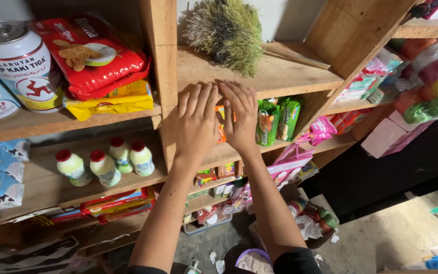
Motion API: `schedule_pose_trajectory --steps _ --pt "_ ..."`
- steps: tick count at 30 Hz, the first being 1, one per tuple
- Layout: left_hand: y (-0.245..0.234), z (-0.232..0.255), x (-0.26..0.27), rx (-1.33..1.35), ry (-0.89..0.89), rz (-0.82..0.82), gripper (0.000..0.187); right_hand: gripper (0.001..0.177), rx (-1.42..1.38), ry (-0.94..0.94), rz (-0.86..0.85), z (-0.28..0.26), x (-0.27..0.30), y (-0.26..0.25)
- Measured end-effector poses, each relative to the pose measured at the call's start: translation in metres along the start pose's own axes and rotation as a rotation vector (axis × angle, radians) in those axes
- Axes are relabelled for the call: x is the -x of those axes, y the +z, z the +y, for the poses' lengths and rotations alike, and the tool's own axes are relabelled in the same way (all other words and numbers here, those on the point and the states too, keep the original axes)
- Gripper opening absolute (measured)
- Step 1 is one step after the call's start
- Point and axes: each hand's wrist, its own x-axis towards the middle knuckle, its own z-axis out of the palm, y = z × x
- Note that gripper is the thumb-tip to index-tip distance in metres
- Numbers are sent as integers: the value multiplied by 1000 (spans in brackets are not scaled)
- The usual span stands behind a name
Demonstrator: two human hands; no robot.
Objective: The person wipes a wooden shelf with a cloth and a broom, then picks up various packaged snacks and wipes each one individually before placing them back on the shelf.
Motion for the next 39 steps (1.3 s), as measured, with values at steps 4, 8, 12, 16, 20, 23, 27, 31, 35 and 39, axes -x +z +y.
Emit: schedule_pose_trajectory --steps 4,8,12,16,20,23,27,31,35,39 --pt "-1 0 0 -8 6 8 54 33 7 1 3 0 0 0" --pt "-1 0 -1 -19 10 13 53 33 7 -9 6 -1 0 0" --pt "-1 1 0 -14 6 5 53 33 14 -12 1 0 -1 0" --pt "0 0 0 -11 5 1 54 33 10 -9 4 0 0 -1" --pt "0 0 0 -8 5 3 54 33 6 -9 6 0 -1 0" --pt "-1 0 -1 -1 2 -1 54 32 6 -9 9 0 -1 0" --pt "-2 0 1 -1 2 -2 54 32 7 -7 9 0 -1 0" --pt "-1 0 -1 3 1 2 54 32 5 -6 14 0 0 1" --pt "-1 0 0 3 4 2 53 32 13 -3 13 1 0 2" --pt "-1 0 2 1 10 2 53 32 18 -2 9 -3 -1 -1"
